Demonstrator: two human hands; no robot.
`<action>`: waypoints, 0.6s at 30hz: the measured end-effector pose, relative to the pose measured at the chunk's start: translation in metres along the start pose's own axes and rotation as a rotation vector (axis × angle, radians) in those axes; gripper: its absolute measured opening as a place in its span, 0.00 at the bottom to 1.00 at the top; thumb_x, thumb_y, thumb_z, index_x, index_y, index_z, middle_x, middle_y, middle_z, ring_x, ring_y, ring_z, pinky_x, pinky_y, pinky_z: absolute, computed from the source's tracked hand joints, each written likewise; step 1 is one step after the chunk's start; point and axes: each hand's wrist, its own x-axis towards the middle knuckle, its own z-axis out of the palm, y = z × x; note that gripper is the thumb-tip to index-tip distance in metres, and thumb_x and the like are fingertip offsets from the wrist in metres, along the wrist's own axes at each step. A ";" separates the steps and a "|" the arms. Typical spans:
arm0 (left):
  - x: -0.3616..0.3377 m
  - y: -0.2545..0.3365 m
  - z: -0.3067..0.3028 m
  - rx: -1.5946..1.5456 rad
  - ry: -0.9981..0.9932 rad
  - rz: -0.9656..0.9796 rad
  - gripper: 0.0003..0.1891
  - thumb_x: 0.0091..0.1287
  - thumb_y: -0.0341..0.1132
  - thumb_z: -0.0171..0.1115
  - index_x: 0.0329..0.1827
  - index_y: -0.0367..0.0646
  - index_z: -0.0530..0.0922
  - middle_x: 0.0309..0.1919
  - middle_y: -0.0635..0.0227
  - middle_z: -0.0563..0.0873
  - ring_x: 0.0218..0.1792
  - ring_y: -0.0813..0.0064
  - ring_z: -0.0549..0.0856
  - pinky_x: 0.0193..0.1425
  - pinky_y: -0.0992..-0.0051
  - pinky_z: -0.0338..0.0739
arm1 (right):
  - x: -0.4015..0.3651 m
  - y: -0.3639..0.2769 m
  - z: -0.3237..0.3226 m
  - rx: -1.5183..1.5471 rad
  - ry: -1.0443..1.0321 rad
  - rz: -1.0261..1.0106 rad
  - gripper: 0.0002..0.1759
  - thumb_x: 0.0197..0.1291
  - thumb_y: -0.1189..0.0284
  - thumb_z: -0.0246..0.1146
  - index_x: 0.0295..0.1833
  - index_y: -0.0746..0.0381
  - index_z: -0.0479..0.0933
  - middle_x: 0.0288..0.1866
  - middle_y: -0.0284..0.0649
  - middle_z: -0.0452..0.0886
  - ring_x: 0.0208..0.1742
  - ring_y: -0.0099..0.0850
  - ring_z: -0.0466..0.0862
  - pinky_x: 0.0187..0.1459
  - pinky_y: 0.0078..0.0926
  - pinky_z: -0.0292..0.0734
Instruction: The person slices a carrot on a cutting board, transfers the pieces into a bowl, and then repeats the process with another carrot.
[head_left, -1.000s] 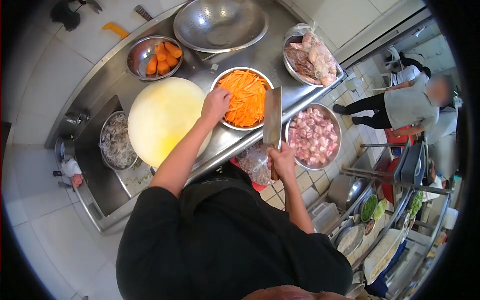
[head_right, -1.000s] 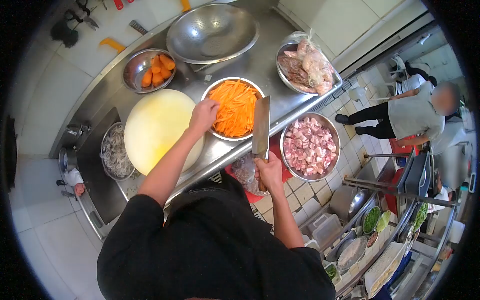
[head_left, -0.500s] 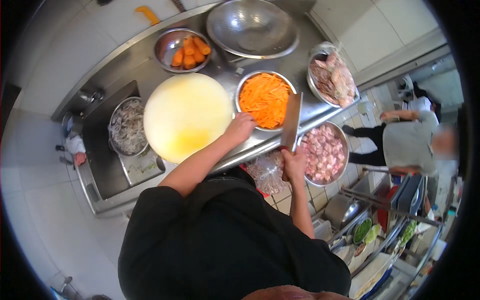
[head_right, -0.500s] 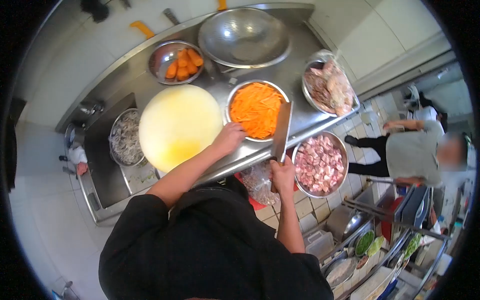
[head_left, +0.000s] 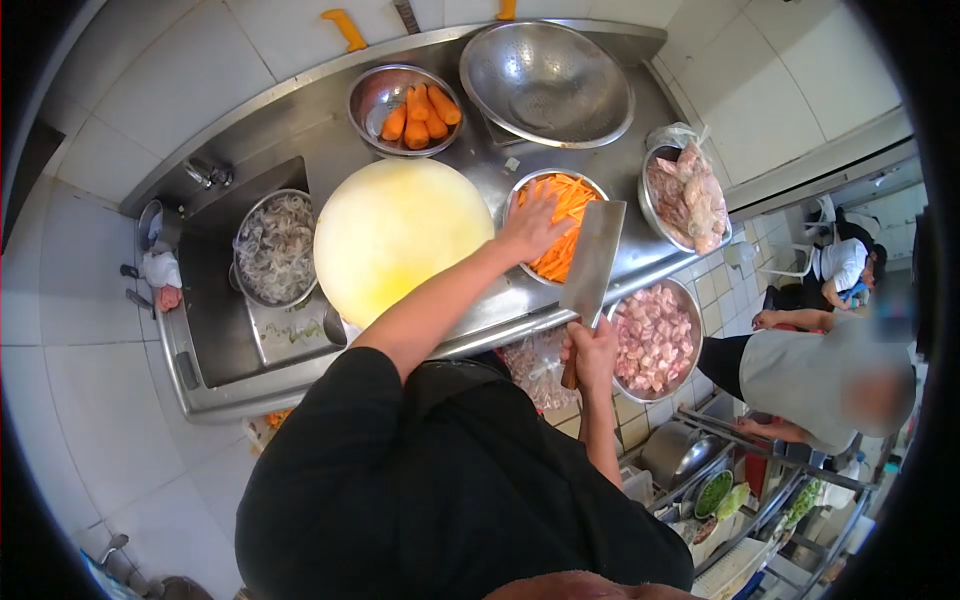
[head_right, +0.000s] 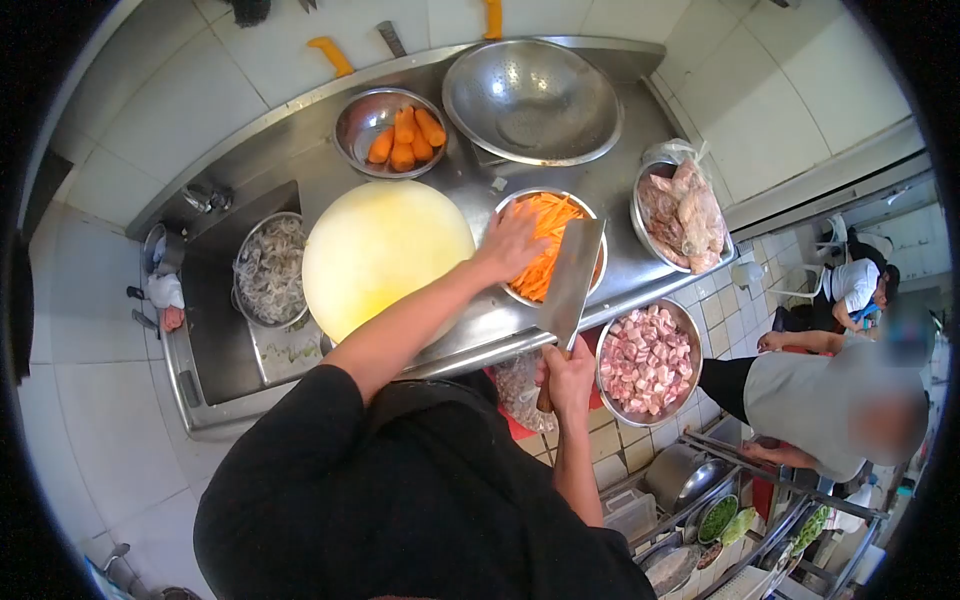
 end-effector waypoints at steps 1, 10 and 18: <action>-0.002 -0.014 -0.013 0.005 0.061 0.032 0.39 0.80 0.57 0.55 0.83 0.35 0.65 0.86 0.45 0.60 0.88 0.44 0.53 0.88 0.43 0.45 | 0.000 -0.003 0.001 -0.035 -0.015 -0.008 0.10 0.69 0.73 0.66 0.52 0.66 0.81 0.26 0.33 0.80 0.21 0.23 0.79 0.24 0.22 0.74; -0.069 -0.116 -0.169 -0.488 0.583 -0.083 0.14 0.76 0.31 0.67 0.60 0.38 0.88 0.58 0.58 0.92 0.61 0.69 0.88 0.70 0.71 0.78 | 0.016 -0.011 0.061 -1.015 -0.281 -0.426 0.28 0.66 0.64 0.66 0.72 0.53 0.78 0.36 0.52 0.90 0.38 0.53 0.90 0.44 0.51 0.85; -0.128 -0.129 -0.177 -0.530 0.646 -0.230 0.13 0.79 0.33 0.65 0.59 0.36 0.88 0.52 0.63 0.93 0.54 0.74 0.89 0.63 0.73 0.81 | 0.073 0.024 0.150 -1.086 -0.437 -0.655 0.23 0.63 0.64 0.70 0.64 0.55 0.83 0.42 0.47 0.89 0.44 0.48 0.89 0.48 0.47 0.83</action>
